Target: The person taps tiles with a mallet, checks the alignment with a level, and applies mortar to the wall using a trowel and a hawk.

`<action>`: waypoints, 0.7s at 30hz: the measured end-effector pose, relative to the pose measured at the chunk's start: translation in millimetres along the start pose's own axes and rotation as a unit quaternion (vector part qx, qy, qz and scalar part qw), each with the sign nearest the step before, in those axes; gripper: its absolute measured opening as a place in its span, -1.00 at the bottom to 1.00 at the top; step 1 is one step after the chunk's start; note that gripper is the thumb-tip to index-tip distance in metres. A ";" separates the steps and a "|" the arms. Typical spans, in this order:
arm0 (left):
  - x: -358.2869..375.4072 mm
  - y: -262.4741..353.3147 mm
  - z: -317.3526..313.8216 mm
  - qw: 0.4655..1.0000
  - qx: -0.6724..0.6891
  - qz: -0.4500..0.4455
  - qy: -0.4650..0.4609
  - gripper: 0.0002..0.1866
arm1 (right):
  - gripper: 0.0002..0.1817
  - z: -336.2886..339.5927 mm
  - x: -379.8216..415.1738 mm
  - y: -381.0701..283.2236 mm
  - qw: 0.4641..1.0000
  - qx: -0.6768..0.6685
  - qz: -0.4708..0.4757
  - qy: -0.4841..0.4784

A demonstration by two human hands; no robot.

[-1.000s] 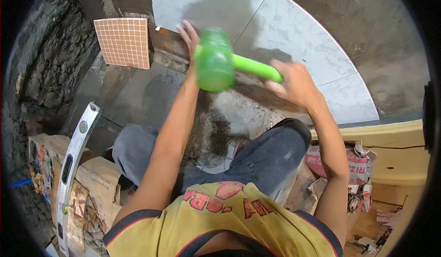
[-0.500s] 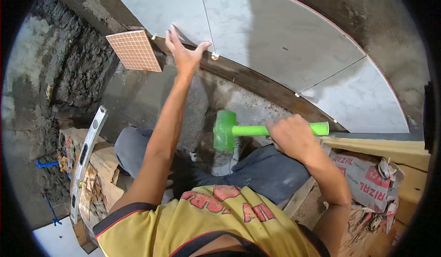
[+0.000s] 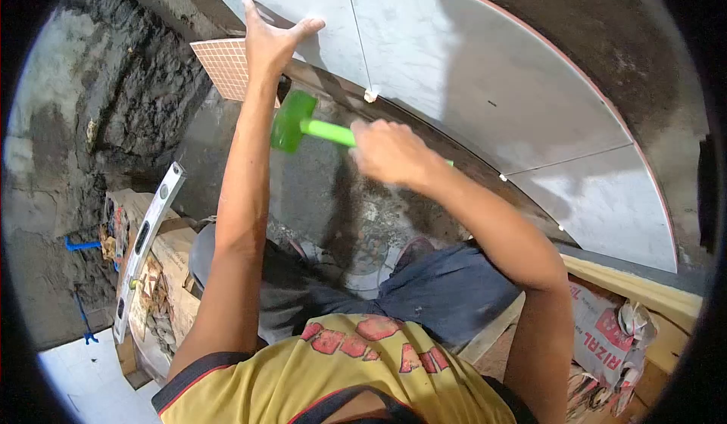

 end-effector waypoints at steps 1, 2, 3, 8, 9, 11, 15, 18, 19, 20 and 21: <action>0.1 -4.0 -1.6 1.000 0.003 -0.009 0.004 0.55 | -0.61 -1.3 -7.9 5.6 0.999 -0.013 -0.027 0.023; 2.6 -8.4 -1.7 1.000 0.007 -0.009 0.004 0.55 | -0.61 -3.6 -14.0 11.2 0.997 -0.026 -0.055 0.045; 5.5 -10.8 -1.5 1.000 0.011 -0.008 0.003 0.54 | -0.62 -2.2 -18.3 14.5 0.994 -0.036 -0.083 0.068; 0.8 -17.6 -9.9 1.000 0.025 -0.009 0.014 0.54 | -0.63 6.8 -8.8 3.5 1.000 -0.007 -0.010 0.003; 4.7 -14.8 -8.3 1.000 0.017 -0.009 0.023 0.52 | -0.63 5.4 -11.6 9.0 0.999 -0.007 -0.036 0.021; 11.4 -9.7 -6.0 0.999 -0.008 -0.022 0.027 0.45 | -0.63 2.5 -18.5 20.1 0.994 -0.007 -0.088 0.059; 16.7 11.2 -3.5 0.996 0.066 0.046 -0.042 0.37 | -0.61 6.0 -6.1 7.6 0.997 0.050 -0.022 -0.056; 42.9 33.3 18.1 0.984 -0.131 0.083 -0.084 -0.06 | -0.57 9.8 6.5 -2.9 0.983 0.123 0.053 -0.124; 42.1 44.0 38.1 0.984 -0.064 0.120 -0.111 -0.35 | -0.56 12.4 3.1 -10.0 0.969 0.142 0.030 -0.202; 48.1 59.1 65.3 0.988 -0.027 0.142 -0.047 -0.56 | -0.54 2.9 7.2 -6.6 0.961 0.200 0.053 -0.186; 57.9 68.2 92.4 0.988 0.017 0.154 0.011 -0.75 | -0.58 0.7 7.5 -11.4 0.956 0.201 0.040 -0.209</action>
Point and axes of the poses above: each hand's wrist, its own x-axis away from the middle knuckle, its own z-axis out of the back of the hand, y = z × x, the point moved 1 cm from there along -x, towards the middle knuckle, and after that the axes turned 3 degrees about z, right-handed, at the moved point
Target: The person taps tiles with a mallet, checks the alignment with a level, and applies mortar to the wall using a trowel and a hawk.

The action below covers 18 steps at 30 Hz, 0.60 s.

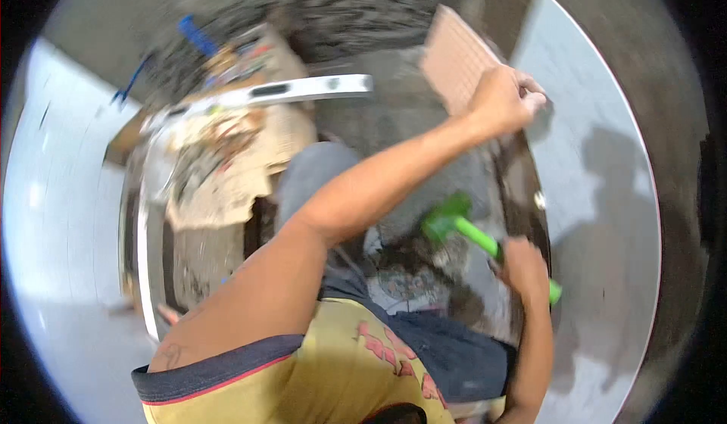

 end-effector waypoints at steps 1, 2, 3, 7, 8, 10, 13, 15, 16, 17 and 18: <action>13.2 -2.0 39.3 0.992 -0.045 -0.046 0.105 -0.81 | -0.69 1.4 0.7 -5.7 1.000 0.011 0.021 0.006; 28.2 -3.6 76.7 0.972 -0.085 -0.096 0.196 -0.83 | -0.80 2.9 2.8 -9.2 0.999 0.019 0.029 0.012; 42.0 -23.4 115.6 0.952 -0.066 -0.099 0.283 -0.76 | -0.80 1.9 1.9 -9.1 0.998 0.031 0.055 0.017; 129.5 -133.8 281.2 0.876 -0.266 0.087 0.394 -0.45 | -0.76 12.4 5.2 -18.4 0.995 0.071 0.065 0.023; 147.2 -145.5 320.2 0.860 -0.322 0.136 0.371 -0.52 | -0.73 13.8 7.5 -20.5 0.994 0.080 0.063 0.028; 167.9 -167.5 393.8 0.839 -0.373 0.239 0.317 -0.54 | -0.82 17.2 20.1 -22.7 0.991 0.098 0.066 0.061; 179.3 -218.5 485.9 0.786 -0.550 0.223 0.172 -0.49 | -0.81 28.5 43.0 -34.7 0.993 0.064 0.047 0.089; 173.3 -238.1 524.0 0.757 -0.613 0.224 0.036 -0.37 | -0.80 30.4 56.5 -37.8 0.993 0.051 0.042 0.096; 168.4 -225.1 522.3 0.730 -0.652 0.200 0.025 -0.28 | -0.79 28.0 62.7 -38.2 0.994 0.042 0.035 0.098; 166.0 -220.6 535.9 0.741 -0.650 0.168 -0.026 -0.21 | -0.78 24.4 65.6 -37.7 0.995 0.036 0.030 0.091; 157.4 -196.7 532.8 0.781 -0.587 0.175 -0.120 -0.20 | -0.78 20.7 65.9 -34.9 0.996 0.031 0.020 0.083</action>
Point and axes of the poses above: each hand's wrist, its own x-axis away from the middle knuckle, its own z-axis out of the back of the hand, y = z × x, the point moved 1 cm from there along -x, towards the middle knuckle, and after that the axes turned 3 degrees about z, right-handed, at the moved point
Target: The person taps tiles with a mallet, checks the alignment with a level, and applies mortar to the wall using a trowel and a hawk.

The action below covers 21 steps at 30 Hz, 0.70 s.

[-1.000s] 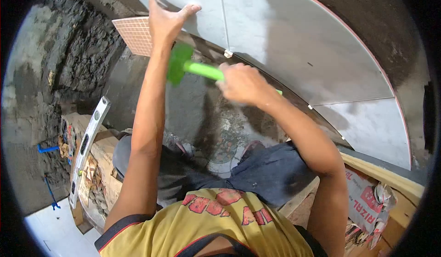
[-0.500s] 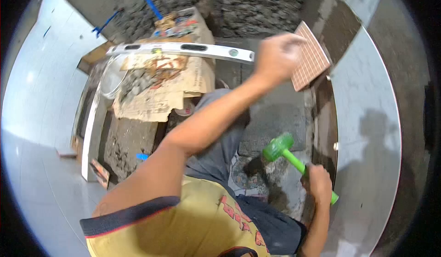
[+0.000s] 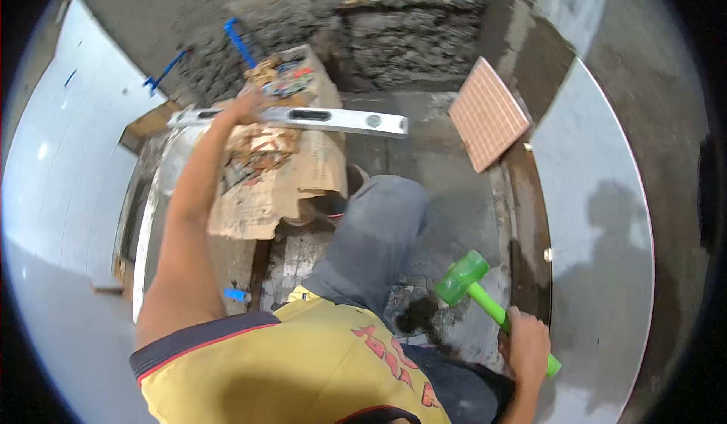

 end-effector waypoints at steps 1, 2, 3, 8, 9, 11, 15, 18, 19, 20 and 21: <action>-12.5 -10.5 1.8 0.994 0.035 -0.016 -0.101 -0.15 | -0.77 -4.5 0.9 3.4 1.000 -0.006 -0.011 -0.007; -20.9 -41.3 -20.9 0.993 0.003 -0.099 -0.063 -0.15 | -0.78 -10.4 0.3 6.9 1.000 -0.002 0.000 0.006; -25.3 -28.6 -12.2 0.985 -0.047 -0.116 -0.117 -0.19 | -0.80 -17.5 -0.8 11.3 1.000 0.000 0.008 0.021; -16.8 -25.2 7.5 0.994 0.011 -0.092 -0.051 -0.22 | -0.79 -23.1 -6.7 17.2 0.999 -0.034 0.006 0.023; -12.9 -14.8 35.8 0.997 0.022 -0.067 -0.007 -0.23 | -0.79 -22.7 -7.5 16.5 0.999 -0.031 0.004 0.020; -9.6 -6.6 105.7 0.992 0.053 -0.041 0.103 -0.26 | -0.81 -19.8 -7.2 14.8 0.999 -0.032 0.009 0.013; -11.4 -50.8 293.6 0.928 0.055 -0.063 0.363 -0.44 | -0.86 -15.9 -3.1 13.6 0.999 -0.041 0.014 -0.015; 14.4 12.2 401.5 0.848 0.110 -0.032 0.517 -0.47 | -0.80 -22.5 -2.9 13.0 0.999 -0.048 0.012 -0.014; 24.9 40.6 420.0 0.822 0.153 -0.046 0.546 -0.47 | -0.77 -25.4 -4.2 12.2 0.999 -0.050 0.016 -0.008; 29.3 65.7 432.5 0.799 0.199 -0.065 0.563 -0.48 | -0.77 -30.1 -5.3 12.0 0.999 -0.046 0.021 -0.008; 31.1 89.4 440.8 0.776 0.247 -0.086 0.573 -0.48 | -0.77 -33.8 -6.9 12.4 0.999 -0.041 0.026 -0.007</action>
Point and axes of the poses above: each hand's wrist, its own x-axis away from the middle knuckle, its own z-axis out of the back of the hand, y = z × x, the point moved 1 cm from there along -x, towards the middle knuckle, and after that the axes turned 3 degrees about z, right-handed, at the moved point
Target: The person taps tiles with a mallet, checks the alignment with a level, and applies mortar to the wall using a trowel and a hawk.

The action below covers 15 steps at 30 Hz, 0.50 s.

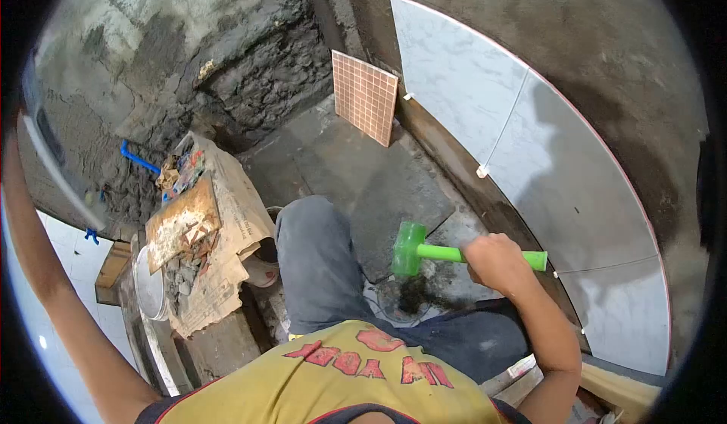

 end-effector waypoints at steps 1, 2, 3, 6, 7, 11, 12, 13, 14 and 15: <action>-2.4 19.4 -10.4 0.998 0.053 0.012 0.011 -0.48 | -0.78 0.0 0.0 0.6 1.000 0.006 0.006 0.003; -4.9 33.6 -23.1 0.994 0.107 0.028 0.015 -0.48 | -0.78 3.4 2.0 -1.0 1.000 0.002 0.001 -0.012; -4.0 44.3 -36.9 0.986 0.159 0.048 0.013 -0.47 | -0.78 8.8 3.2 -3.9 1.000 -0.002 -0.003 -0.026; -4.9 52.3 -93.6 0.947 0.294 0.131 -0.019 -0.45 | -0.80 11.2 8.4 -3.9 0.999 -0.020 -0.005 -0.033; -4.6 50.7 -116.3 0.931 0.328 0.154 -0.032 -0.44 | -0.80 10.9 12.2 -2.9 0.999 -0.029 -0.010 -0.028; 0.2 19.2 -210.2 0.912 0.312 0.245 -0.100 -0.46 | -0.85 14.4 26.8 -2.5 0.999 0.010 -0.022 -0.048; 3.2 6.9 -230.0 0.916 0.276 0.264 -0.120 -0.53 | -0.85 6.9 27.0 2.8 0.999 0.012 -0.024 -0.034; 23.4 26.5 -243.3 0.891 0.319 0.305 -0.109 -0.58 | -0.84 1.7 27.0 5.3 0.999 0.013 -0.025 -0.021; 44.6 48.3 -256.0 0.862 0.359 0.344 -0.093 -0.63 | -0.84 1.0 28.2 5.7 0.999 0.012 -0.037 -0.025; 34.6 0.4 -281.7 0.872 0.365 0.285 -0.155 -0.62 | -0.84 2.7 28.7 7.1 0.998 0.014 -0.048 -0.028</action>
Point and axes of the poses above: each hand's wrist, its own x-axis away from the middle knuckle, its own z-axis out of the back of the hand, y = z × x, the point moved 1 cm from there along -x, towards the middle knuckle, and after that the axes turned 3 degrees about z, right-handed, at the moved point
